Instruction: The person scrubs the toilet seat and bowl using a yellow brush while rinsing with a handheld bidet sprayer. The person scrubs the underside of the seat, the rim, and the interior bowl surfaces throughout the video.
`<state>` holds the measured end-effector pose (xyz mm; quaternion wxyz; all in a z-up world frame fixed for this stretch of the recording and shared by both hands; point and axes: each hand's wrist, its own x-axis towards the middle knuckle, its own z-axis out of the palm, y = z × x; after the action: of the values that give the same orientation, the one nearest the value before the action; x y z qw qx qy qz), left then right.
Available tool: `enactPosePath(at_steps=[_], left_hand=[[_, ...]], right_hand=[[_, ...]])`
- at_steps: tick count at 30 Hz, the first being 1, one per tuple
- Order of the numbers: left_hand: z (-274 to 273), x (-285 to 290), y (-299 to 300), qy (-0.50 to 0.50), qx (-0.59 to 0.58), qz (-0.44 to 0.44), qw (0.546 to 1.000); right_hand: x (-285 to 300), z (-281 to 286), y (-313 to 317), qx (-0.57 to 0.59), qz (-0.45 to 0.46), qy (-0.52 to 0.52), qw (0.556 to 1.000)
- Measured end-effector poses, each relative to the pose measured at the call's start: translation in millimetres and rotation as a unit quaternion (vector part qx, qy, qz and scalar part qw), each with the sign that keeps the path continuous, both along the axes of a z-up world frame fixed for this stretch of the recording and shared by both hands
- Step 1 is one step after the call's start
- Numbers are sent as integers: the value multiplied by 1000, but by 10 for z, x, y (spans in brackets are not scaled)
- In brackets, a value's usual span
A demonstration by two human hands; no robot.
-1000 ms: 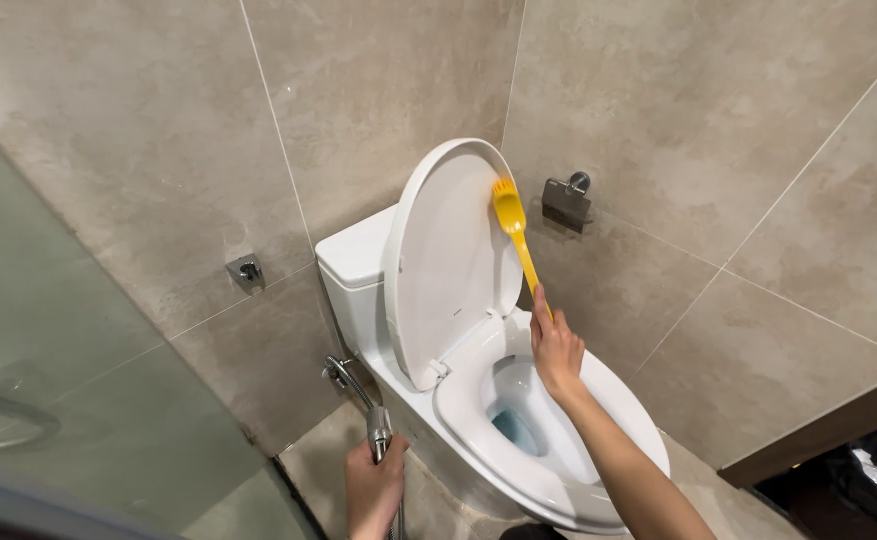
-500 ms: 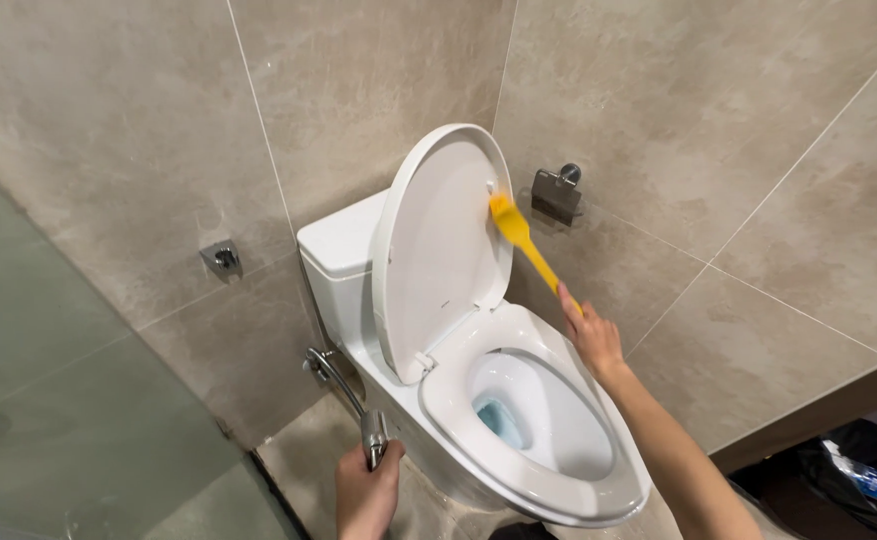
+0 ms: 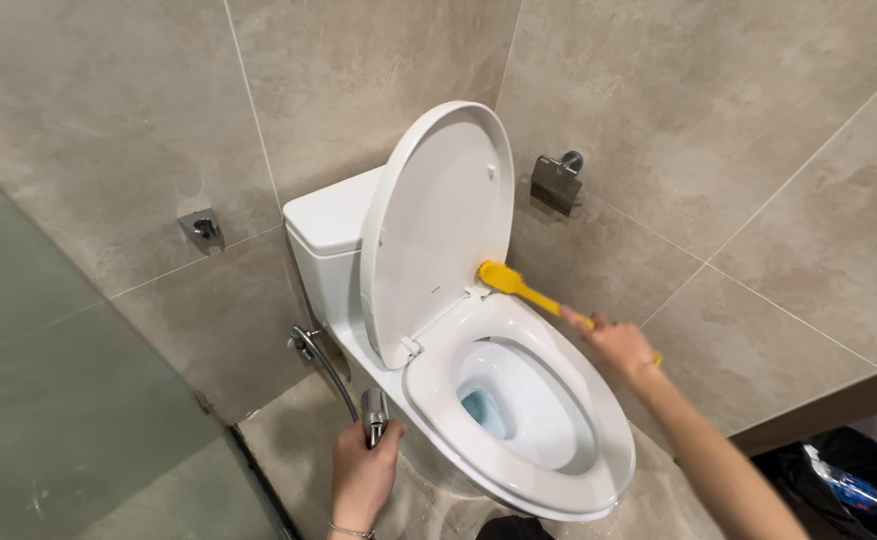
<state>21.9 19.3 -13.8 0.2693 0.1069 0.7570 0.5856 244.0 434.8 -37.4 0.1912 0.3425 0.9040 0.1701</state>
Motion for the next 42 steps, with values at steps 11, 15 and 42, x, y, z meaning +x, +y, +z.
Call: enactPosePath(at_steps=[11,15,42], left_hand=[[168,52,56,11,4,-26,1000],[210,38,67,-8,28,-34,999],[349,-202,8,-57,63,-18,996]], right_hand=[[-417,624,-799,-124,-130,253,951],[-747,1034,-1253,-304,-266,309,861],[-1022,1237,-2375,-301,-209,174,914]])
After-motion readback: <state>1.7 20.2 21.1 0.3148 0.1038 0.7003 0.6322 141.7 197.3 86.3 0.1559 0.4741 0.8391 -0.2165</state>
